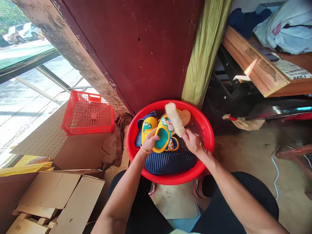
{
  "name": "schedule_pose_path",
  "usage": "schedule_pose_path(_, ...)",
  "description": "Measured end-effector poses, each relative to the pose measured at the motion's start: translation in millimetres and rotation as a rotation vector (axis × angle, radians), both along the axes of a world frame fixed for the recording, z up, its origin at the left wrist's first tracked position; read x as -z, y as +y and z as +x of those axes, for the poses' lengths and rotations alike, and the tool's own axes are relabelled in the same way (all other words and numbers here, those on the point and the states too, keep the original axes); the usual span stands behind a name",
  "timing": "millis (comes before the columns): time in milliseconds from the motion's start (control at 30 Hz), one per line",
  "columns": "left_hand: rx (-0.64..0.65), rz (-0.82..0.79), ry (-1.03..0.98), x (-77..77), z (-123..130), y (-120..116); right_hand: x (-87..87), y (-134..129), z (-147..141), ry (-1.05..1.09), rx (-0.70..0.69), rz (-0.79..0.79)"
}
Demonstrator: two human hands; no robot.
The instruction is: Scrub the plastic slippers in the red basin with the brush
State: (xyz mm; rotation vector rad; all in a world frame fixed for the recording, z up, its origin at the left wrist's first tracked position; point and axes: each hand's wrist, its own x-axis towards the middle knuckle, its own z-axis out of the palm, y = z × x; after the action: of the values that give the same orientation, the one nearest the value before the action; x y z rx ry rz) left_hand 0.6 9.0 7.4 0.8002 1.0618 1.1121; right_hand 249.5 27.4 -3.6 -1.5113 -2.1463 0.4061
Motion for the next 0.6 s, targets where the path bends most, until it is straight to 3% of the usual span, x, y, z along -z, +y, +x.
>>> schedule_pose_path(67,0.023,-0.043,-0.057,-0.4,1.6,-0.2,-1.1,-0.3,-3.2,-0.004,-0.063,0.021)
schedule_pose_path(233,0.090,-0.118,-0.123,4.3,2.2,0.2,-1.6,1.1,2.9,-0.101,0.139,-0.025)
schedule_pose_path(400,0.086,-0.146,-0.173,6.2,1.1,3.8,3.8,-9.1,-0.6,-0.096,-0.133,0.101)
schedule_pose_path(533,0.114,-0.093,-0.114,4.2,-1.2,3.3,3.8,0.6,9.4,-0.182,0.158,-0.024)
schedule_pose_path(600,0.128,-0.029,-0.031,5.6,-1.9,1.8,2.1,3.7,13.7,-0.187,0.202,-0.044)
